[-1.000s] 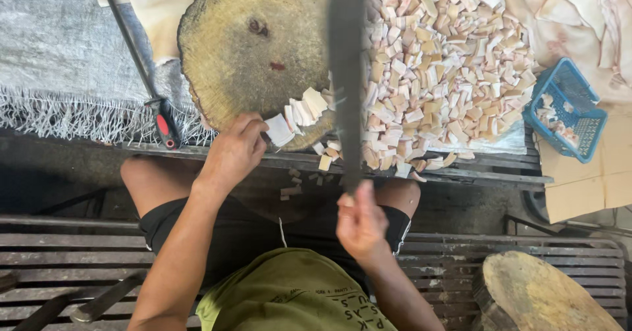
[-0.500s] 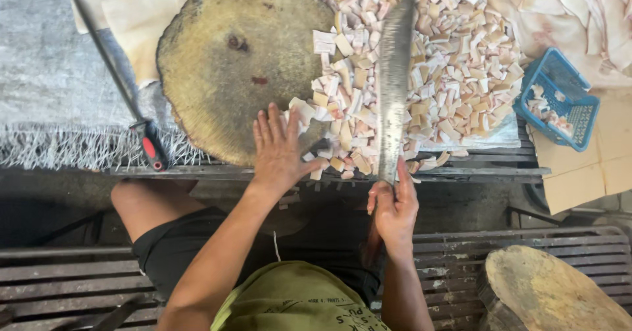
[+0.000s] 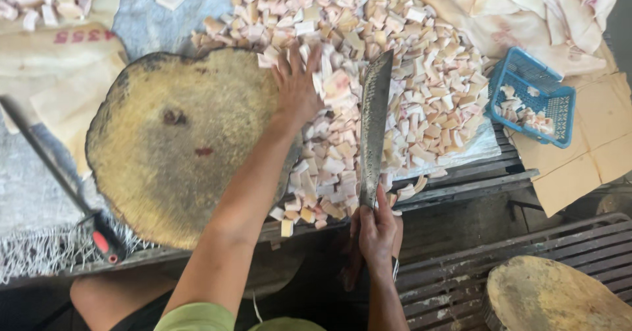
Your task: The person cuts rectangular blocks of white and pink meat into small cubes using a large knife on a round wooden cutting board. The person repeatedly slices the meat and occasionally gathers the cut pieces with the knife.
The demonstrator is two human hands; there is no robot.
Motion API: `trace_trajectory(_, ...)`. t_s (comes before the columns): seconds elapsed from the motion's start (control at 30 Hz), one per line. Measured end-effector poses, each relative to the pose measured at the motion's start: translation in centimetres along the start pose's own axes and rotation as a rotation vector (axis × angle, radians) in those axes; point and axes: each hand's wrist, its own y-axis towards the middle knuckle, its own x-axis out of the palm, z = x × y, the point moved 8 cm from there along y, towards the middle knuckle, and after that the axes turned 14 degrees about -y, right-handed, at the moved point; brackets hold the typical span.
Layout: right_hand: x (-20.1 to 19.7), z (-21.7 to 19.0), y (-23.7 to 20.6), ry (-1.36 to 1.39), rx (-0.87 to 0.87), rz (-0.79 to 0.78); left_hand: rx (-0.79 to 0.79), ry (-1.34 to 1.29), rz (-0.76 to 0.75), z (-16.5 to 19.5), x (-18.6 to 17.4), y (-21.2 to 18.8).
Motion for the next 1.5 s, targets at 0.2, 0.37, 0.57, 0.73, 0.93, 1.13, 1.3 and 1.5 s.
trace_trajectory(0.2,0.2,-1.7,1.2,0.111,-0.056,-0.02,0.25,0.063,0.377,2.9,-4.1,4.0)
trace_trajectory(0.37,5.2,-4.8,-0.4,0.381,-0.013,-0.229,0.101,-0.379,0.419,-0.2,-11.6,-7.2)
trace_trajectory(0.57,18.4,-8.3,-1.5,0.233,-0.048,-0.449,0.184,-0.475,0.546,2.4,-16.4,-25.1)
trace_trajectory(0.73,21.7,-8.5,-2.5,-0.083,-0.266,-0.514,0.279,-0.598,0.453,3.3,-11.6,-33.4)
trace_trajectory(0.93,4.0,-3.4,-8.1,-0.584,-0.608,0.214,0.301,-0.416,0.049,2.4,0.9,-39.2)
trace_trajectory(1.13,5.7,1.1,-6.0,-1.032,-0.585,0.183,0.2,-0.105,0.081,0.2,7.7,-33.2)
trace_trajectory(1.3,6.2,1.1,-2.0,-0.945,-0.563,0.247,0.141,0.039,-0.061,2.1,9.2,-28.8)
trace_trajectory(1.5,6.0,-0.6,2.9,-0.794,-0.683,0.274,0.027,-0.17,-0.42,2.1,11.3,-23.4)
